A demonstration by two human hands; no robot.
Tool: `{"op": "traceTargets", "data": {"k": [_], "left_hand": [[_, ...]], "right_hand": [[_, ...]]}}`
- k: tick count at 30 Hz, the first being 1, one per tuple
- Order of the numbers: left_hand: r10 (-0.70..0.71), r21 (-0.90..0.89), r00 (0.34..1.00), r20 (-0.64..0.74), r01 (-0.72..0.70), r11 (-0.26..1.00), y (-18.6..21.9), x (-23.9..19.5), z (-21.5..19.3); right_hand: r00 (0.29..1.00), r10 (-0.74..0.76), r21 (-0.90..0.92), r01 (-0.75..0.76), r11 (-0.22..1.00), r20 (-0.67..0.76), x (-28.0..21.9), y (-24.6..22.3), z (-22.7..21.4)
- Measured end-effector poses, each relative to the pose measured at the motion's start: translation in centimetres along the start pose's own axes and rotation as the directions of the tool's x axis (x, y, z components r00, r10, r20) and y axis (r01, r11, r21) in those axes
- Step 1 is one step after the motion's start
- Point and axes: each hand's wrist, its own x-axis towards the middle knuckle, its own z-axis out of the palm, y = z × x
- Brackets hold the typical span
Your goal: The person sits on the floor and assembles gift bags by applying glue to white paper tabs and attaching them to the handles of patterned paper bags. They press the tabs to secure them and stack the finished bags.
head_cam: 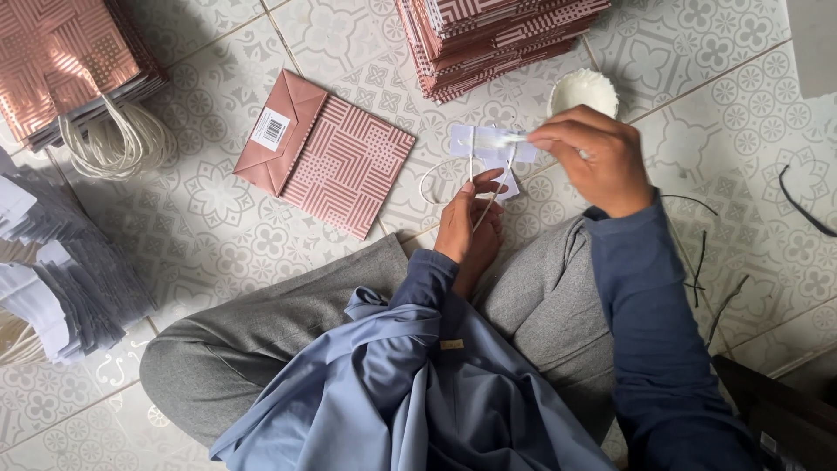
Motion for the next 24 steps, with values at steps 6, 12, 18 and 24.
{"op": "traceTargets", "data": {"k": [6,12,18,24], "left_hand": [[-0.060,-0.124,0.987,-0.151,0.041,0.991,1.3,1.0,-2.8],[-0.001,0.224,0.871,-0.491,0.127,0.966,7.1,0.7,-11.8],[0.444,0.832,0.758,-0.478,0.227,0.507,4.8,3.5,-18.4],[0.758,0.990,0.641,0.120,-0.021,-0.139,3.2,2.3,-8.1]], "right_hand": [[0.964,0.167,0.262,-0.110,0.959,-0.207,0.7,0.3,1.1],[0.875,0.476,0.327,-0.426,0.843,-0.087,-0.9,1.8,0.7],[0.920,0.390,0.142,-0.381,0.913,-0.035,-1.4,4.0,2.8],[0.934,0.349,-0.046,-0.346,0.937,0.075,-0.5,5.1,5.0]]}}
